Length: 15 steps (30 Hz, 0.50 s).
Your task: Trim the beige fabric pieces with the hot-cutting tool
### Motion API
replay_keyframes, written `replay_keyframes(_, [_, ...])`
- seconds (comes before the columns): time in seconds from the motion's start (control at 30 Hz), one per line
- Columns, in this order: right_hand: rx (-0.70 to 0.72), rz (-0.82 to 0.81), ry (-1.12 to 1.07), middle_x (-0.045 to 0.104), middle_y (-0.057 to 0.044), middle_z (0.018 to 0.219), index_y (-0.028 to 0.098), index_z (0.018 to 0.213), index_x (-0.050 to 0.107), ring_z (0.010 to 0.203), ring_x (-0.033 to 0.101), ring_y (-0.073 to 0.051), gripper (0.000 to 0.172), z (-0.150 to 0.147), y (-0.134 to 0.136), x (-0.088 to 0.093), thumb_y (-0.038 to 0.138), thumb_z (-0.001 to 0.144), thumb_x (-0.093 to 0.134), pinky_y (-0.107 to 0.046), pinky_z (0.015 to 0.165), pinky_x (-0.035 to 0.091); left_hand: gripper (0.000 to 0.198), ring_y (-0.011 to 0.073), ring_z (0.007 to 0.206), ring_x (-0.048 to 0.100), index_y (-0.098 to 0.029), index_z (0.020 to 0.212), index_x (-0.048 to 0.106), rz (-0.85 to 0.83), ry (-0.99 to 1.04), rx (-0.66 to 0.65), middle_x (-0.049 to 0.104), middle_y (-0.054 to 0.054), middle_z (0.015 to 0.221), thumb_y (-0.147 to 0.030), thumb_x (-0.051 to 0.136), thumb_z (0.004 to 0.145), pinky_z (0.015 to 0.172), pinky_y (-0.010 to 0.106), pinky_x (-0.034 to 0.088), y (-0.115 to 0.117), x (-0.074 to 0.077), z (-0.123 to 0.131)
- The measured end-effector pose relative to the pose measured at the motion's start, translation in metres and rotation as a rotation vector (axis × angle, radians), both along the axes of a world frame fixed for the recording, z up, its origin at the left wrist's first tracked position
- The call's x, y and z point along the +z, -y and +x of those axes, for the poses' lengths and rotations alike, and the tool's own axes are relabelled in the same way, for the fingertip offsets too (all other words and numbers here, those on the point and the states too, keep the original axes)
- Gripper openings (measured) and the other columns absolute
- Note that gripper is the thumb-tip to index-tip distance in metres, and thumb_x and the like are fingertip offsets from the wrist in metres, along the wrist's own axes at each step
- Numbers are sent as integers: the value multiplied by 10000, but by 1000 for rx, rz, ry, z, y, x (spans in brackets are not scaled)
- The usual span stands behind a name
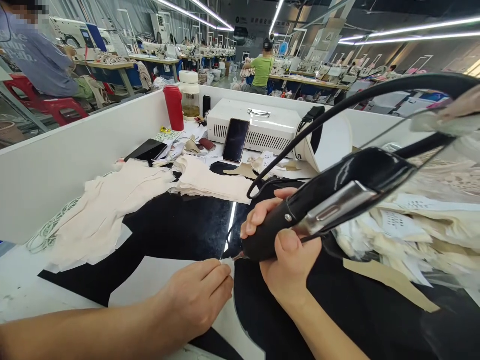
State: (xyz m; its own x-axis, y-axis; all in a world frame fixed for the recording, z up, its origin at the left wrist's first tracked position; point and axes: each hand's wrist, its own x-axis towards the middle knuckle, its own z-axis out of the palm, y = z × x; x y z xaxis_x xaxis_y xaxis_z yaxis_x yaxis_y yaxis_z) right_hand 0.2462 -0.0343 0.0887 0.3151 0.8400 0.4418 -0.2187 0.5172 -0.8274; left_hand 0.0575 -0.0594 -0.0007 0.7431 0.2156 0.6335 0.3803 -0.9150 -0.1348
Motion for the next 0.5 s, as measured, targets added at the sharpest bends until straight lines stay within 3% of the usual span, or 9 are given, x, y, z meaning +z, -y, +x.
replay_keyframes(0.3, [-53,41,-30,676,71,743,311,1102,727,536,625,-164,556,-12,1,-8,649,786,1035,-304,475,561,232,187,821,639,-166,952,674,-119,-105,14,639,13,885,29,628,1069,767,330,569,0,3,-5])
replay_keyframes(0.5, [-115,34,-46,649,76,738,307,1125,715,549,536,-143,583,-17,3,-9,655,783,1035,-277,484,522,257,182,807,642,-181,923,655,-191,-49,0,660,16,906,6,608,1094,733,332,574,2,5,-8])
